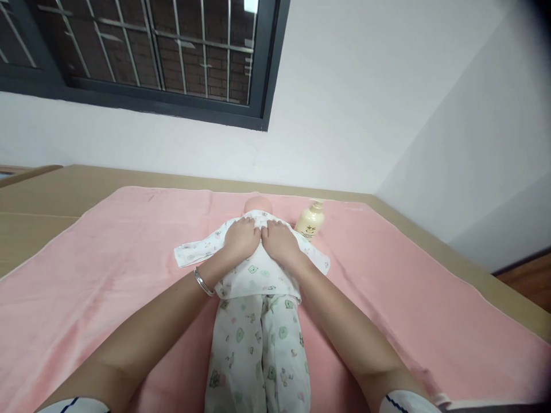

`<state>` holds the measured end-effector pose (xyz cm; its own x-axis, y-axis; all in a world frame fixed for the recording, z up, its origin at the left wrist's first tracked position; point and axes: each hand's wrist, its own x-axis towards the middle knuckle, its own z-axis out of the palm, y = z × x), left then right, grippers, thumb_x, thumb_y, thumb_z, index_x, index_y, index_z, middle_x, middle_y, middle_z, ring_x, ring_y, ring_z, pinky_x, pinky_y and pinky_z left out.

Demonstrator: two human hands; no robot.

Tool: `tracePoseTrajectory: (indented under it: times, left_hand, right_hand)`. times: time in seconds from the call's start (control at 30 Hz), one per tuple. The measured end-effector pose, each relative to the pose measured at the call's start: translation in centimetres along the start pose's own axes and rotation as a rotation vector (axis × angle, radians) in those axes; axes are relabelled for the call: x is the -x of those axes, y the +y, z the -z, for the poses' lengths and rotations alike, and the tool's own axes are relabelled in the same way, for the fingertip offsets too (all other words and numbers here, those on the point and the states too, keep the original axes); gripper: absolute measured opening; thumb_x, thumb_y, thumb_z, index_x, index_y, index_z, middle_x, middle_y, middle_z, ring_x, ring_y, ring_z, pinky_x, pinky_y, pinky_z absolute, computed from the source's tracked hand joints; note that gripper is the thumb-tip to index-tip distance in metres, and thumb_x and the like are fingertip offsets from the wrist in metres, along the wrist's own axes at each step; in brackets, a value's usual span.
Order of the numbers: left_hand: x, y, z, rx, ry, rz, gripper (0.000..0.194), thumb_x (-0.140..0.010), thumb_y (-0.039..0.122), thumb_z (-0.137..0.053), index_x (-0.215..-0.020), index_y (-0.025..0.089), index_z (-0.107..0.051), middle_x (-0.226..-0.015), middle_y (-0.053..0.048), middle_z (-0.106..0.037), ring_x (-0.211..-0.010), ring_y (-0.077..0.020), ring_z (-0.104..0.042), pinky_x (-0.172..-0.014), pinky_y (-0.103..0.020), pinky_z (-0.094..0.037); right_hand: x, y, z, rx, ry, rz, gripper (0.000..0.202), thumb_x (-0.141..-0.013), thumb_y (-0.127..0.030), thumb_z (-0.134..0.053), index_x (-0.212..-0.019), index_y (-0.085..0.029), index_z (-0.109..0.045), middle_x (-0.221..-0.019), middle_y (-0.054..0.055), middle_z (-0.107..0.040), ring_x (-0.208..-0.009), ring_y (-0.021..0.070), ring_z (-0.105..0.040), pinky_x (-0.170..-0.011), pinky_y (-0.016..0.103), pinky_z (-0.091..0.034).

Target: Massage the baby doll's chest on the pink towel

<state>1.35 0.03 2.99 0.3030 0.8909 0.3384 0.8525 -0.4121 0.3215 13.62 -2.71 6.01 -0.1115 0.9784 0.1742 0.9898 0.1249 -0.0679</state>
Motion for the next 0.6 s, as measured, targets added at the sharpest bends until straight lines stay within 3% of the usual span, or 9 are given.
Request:
tracePoseTrajectory:
  times: [0.13, 0.2, 0.3, 0.43, 0.6]
  left_hand:
    - [-0.6, -1.4, -0.5, 0.027, 0.001, 0.0, 0.044, -0.096, 0.023, -0.033, -0.131, 0.01, -0.056, -0.144, -0.019, -0.053, -0.139, -0.0293, -0.045, -0.114, -0.046, -0.033]
    - [-0.3, -1.1, -0.7, 0.007, 0.017, 0.014, 0.043, -0.096, 0.023, -0.034, -0.13, 0.01, -0.056, -0.143, -0.02, -0.055, -0.138, -0.0298, -0.046, -0.113, -0.046, -0.033]
    - [0.5, 0.2, -0.6, -0.015, 0.027, 0.013, 0.04, -0.096, 0.022, -0.036, -0.125, 0.008, -0.06, -0.136, -0.021, -0.059, -0.132, -0.0306, -0.052, -0.111, -0.044, -0.036]
    - [0.9, 1.2, 0.0, 0.064, 0.007, 0.037, 0.04, -0.092, 0.016, -0.038, -0.124, 0.009, -0.062, -0.138, -0.02, -0.059, -0.133, -0.0303, -0.051, -0.112, -0.044, -0.036]
    - [-0.1, -0.3, 0.5, 0.181, -0.009, 0.041, 0.036, -0.095, 0.023, -0.035, -0.113, 0.016, -0.066, -0.13, -0.014, -0.065, -0.124, -0.027, -0.058, -0.106, -0.041, -0.041]
  right_hand:
    - [1.6, -1.6, 0.9, 0.071, 0.015, 0.079, 0.034, -0.099, -0.022, -0.036, -0.11, -0.007, -0.064, -0.116, 0.021, -0.066, -0.11, 0.0304, -0.06, -0.097, 0.038, -0.039]
    - [1.4, -1.2, 0.9, 0.041, -0.001, 0.074, 0.034, -0.099, -0.022, -0.035, -0.111, -0.008, -0.064, -0.115, 0.019, -0.067, -0.107, 0.0294, -0.061, -0.096, 0.037, -0.04]
    - [0.1, 0.3, 0.2, -0.053, -0.028, 0.036, 0.039, -0.102, -0.025, -0.031, -0.12, -0.009, -0.061, -0.127, 0.017, -0.063, -0.116, 0.027, -0.059, -0.1, 0.035, -0.039]
    - [-0.6, 0.7, -0.3, -0.008, -0.029, -0.004, 0.046, -0.103, -0.025, -0.028, -0.133, -0.002, -0.053, -0.143, 0.022, -0.051, -0.134, 0.0277, -0.046, -0.111, 0.037, -0.03]
    - [1.6, -1.4, 1.1, 0.113, -0.049, 0.041, 0.04, -0.099, -0.02, -0.034, -0.111, -0.003, -0.068, -0.118, 0.024, -0.066, -0.117, 0.0325, -0.058, -0.108, 0.044, -0.032]
